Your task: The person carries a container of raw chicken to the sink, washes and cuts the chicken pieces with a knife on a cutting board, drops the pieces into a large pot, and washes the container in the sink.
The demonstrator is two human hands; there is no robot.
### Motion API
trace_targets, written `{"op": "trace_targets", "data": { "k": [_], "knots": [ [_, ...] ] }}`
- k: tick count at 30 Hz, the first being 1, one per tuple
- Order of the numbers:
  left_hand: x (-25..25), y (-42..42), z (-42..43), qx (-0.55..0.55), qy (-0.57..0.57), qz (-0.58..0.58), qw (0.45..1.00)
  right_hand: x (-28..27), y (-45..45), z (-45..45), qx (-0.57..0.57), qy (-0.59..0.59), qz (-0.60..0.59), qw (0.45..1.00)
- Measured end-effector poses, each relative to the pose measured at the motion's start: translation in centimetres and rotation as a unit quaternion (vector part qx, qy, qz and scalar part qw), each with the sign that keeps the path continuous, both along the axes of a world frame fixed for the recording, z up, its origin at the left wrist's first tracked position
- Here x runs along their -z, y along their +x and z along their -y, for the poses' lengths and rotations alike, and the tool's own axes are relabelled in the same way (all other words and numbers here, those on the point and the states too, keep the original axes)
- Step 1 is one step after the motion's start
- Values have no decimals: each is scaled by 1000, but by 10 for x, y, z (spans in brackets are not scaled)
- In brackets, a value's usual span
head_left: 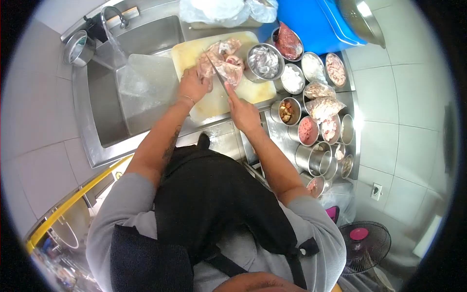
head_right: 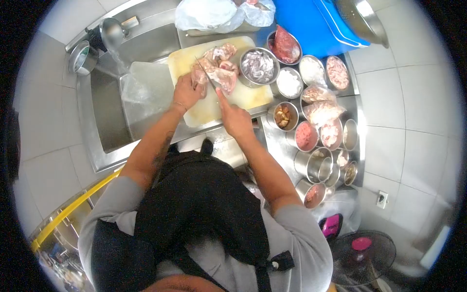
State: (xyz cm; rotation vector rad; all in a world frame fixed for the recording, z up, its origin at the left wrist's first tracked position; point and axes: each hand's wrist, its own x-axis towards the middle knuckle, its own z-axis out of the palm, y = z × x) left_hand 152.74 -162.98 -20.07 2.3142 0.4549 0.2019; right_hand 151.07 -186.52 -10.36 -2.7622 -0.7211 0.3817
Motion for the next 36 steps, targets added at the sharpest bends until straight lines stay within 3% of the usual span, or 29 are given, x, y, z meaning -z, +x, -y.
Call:
{"op": "trace_targets", "data": {
  "k": [6,11,14,19,21,25,27,30,32,34,36],
  "knots": [
    [-35,4,9,-24,-22,-64,997,19,28,-12,-40,-74,-7,996],
    [-23,20,8,-21,-9,-75,997,24,36,-9,-58,-79,-7,995],
    [-20,23,5,-8,-22,-88,996,19,36,-18,-54,-110,-70,990],
    [-3,24,7,11,7,-46,999,52,80,-72,-54,-33,-17,998],
    [-22,26,2,19,-38,-87,995,45,58,-49,-34,-56,-42,997],
    [-9,32,14,4,-4,-112,994,23,37,-14,-36,-90,-114,989],
    [1,28,27,-17,61,-63,996,25,53,-45,-29,-87,-93,991],
    [-29,23,16,9,-13,-96,995,39,45,-39,-27,-58,-55,996],
    [-5,35,4,26,31,-101,994,34,38,-27,-34,-31,-28,999],
    [10,43,-7,46,69,-111,990,13,12,2,-25,-139,-102,985],
    [9,43,-13,-2,55,-149,987,14,-1,12,-16,-145,-93,985]
  ]
}}
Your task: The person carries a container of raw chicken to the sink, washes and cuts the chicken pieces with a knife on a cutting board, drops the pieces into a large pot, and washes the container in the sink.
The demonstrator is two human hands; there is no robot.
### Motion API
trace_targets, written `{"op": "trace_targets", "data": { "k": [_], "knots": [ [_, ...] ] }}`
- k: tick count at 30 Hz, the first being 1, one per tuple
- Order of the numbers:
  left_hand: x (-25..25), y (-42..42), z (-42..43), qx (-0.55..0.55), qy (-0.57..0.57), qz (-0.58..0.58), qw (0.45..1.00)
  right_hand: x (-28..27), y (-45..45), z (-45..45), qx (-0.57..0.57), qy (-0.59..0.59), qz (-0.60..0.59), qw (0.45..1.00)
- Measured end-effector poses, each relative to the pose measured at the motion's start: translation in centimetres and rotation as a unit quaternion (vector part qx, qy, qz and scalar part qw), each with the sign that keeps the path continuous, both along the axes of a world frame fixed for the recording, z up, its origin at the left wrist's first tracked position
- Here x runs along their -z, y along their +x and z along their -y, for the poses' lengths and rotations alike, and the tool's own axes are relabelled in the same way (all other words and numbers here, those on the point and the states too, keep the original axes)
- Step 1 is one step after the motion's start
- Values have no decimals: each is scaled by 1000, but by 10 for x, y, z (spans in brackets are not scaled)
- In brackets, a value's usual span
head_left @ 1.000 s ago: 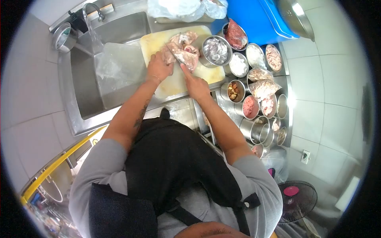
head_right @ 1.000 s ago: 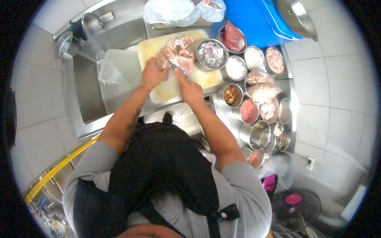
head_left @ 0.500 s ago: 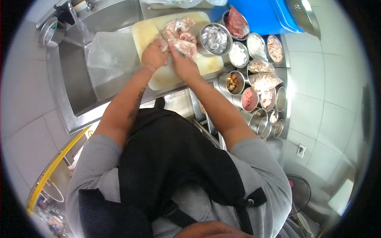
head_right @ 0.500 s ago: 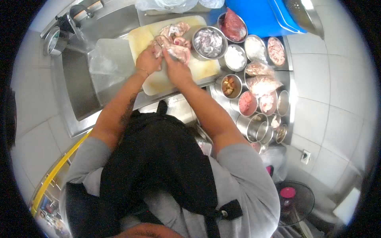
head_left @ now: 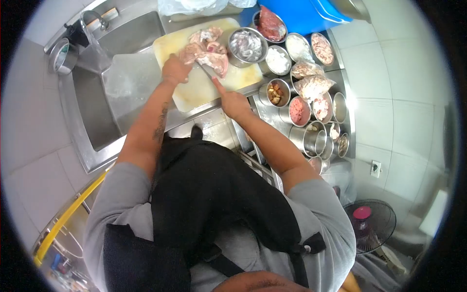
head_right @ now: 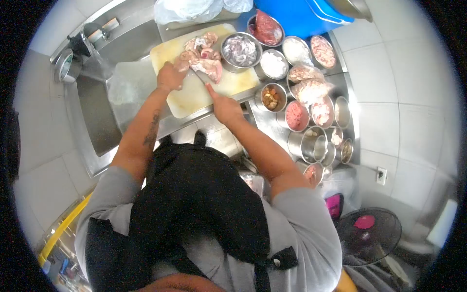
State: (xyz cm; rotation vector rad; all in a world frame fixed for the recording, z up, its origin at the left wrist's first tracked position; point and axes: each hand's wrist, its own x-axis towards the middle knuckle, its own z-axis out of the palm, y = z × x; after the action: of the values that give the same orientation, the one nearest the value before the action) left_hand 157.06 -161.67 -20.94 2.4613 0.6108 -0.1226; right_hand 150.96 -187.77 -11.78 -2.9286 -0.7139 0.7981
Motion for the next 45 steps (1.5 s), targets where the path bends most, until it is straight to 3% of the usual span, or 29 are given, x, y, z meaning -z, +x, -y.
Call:
{"op": "trace_targets", "data": {
  "k": [1,3,4,6,7,9,11,12,13,14,15,16,18,21,23,28,29,30,31,34,36,37,38,40,41,42,43,45],
  "knots": [
    [-5,1,-8,5,2,8,1000,1,0,3,0,-5,12,1000],
    [-15,1,-30,269,74,-110,954,3,-5,4,1,-11,20,1000],
    [-14,3,-34,270,79,-105,954,4,-5,3,-6,-22,20,1000],
    [1,9,-36,476,212,-44,852,-3,-7,0,1,-15,13,1000],
    [4,9,-35,479,212,-42,851,-6,-9,-1,4,-14,2,1000],
    [-1,0,-14,646,187,-75,736,-7,-6,-19,13,-8,14,1000],
    [9,-40,23,572,123,-88,807,-3,3,-27,13,-1,19,1000],
    [1,-54,23,568,125,-88,809,5,17,-31,13,30,29,999],
    [-10,-67,18,411,-47,-128,901,14,24,-35,15,62,39,997],
    [-21,-84,13,227,-220,-163,935,20,22,-25,13,63,35,997],
    [-33,-97,-9,102,-392,-120,907,23,25,-8,16,79,32,996],
    [-30,-97,-37,91,-386,-114,911,20,32,2,15,100,29,994],
    [-21,-98,-101,-26,-630,-7,776,-19,8,17,28,109,-16,994],
    [-37,-82,-187,-93,-647,86,752,-22,-20,-3,52,175,8,983],
    [-47,-57,-237,-108,-652,150,736,-20,-12,-37,115,265,-66,955],
    [-6,6,-339,-201,-582,228,755,-1,35,-195,47,345,-44,937],
    [10,8,-355,-206,-580,235,752,0,48,-231,75,366,-123,920],
    [28,5,-367,-260,-466,225,815,3,58,-263,103,380,-204,897],
    [38,-1,-382,-311,-343,209,861,4,69,-297,93,375,-209,898],
    [5,-71,-364,-394,-289,174,855,5,99,-388,94,316,-326,886],
    [21,-106,-348,-422,-429,271,751,6,116,-438,98,301,-389,865],
    [17,-123,-340,-439,-443,236,746,3,128,-459,94,296,-391,866],
    [12,-137,-334,-453,-457,199,739,-2,140,-477,43,257,-357,897],
    [110,-163,-348,-339,-601,193,698,-14,161,-506,-7,214,-321,922],
    [106,-166,-340,-340,-604,192,695,-19,172,-516,-133,179,-191,956],
    [93,-163,-326,-395,-562,189,701,-27,180,-520,-255,137,-54,956],
    [84,-157,-322,-447,-519,185,705,-48,185,-516,-286,52,48,956],
    [81,-141,-329,-397,-571,150,702,-118,190,-498,-286,-66,214,932]
  ]
}}
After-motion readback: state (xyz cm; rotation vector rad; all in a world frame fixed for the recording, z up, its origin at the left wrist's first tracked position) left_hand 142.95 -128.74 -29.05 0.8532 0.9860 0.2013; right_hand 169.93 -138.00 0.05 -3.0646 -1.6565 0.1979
